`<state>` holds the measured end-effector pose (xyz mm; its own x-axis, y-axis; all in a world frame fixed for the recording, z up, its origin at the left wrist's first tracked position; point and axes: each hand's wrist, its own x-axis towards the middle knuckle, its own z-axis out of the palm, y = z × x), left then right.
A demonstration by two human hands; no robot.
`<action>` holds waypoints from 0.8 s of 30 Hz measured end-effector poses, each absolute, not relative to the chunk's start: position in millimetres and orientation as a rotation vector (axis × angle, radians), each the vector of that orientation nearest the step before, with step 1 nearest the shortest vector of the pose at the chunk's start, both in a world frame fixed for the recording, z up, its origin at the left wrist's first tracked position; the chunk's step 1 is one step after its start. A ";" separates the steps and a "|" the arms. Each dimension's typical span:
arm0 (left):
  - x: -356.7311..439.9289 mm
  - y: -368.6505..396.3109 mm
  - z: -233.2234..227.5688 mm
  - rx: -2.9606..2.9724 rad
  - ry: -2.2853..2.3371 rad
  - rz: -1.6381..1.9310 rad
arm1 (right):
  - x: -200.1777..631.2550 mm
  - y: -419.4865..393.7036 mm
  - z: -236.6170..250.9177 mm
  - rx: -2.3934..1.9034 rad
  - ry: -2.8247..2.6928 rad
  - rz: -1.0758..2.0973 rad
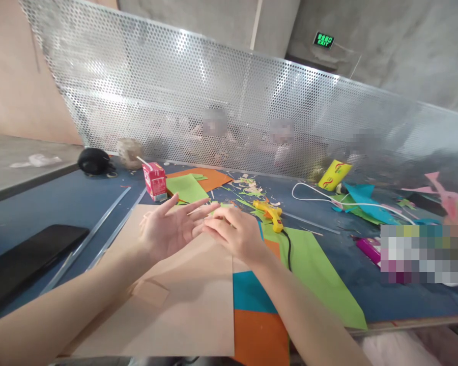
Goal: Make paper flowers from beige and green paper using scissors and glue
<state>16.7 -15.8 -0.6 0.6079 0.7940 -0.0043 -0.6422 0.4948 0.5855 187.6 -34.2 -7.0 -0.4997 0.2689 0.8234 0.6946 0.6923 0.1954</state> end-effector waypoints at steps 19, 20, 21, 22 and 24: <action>21.2 -21.2 -4.3 0.567 0.202 0.716 | 199.8 -24.0 -9.0 -0.763 -2.053 -0.502; 20.8 -20.5 -4.3 0.567 0.215 0.724 | 199.7 -23.5 -9.6 -0.760 -2.086 -0.499; 20.2 -19.6 -4.4 0.568 0.225 0.734 | 199.9 -22.9 -10.1 -0.762 -2.120 -0.489; 19.6 -18.4 -4.5 0.569 0.233 0.742 | 200.4 -22.2 -10.4 -0.772 -2.152 -0.467; 18.2 -15.8 -4.9 0.573 0.238 0.742 | 201.8 -20.6 -10.4 -0.801 -2.187 -0.406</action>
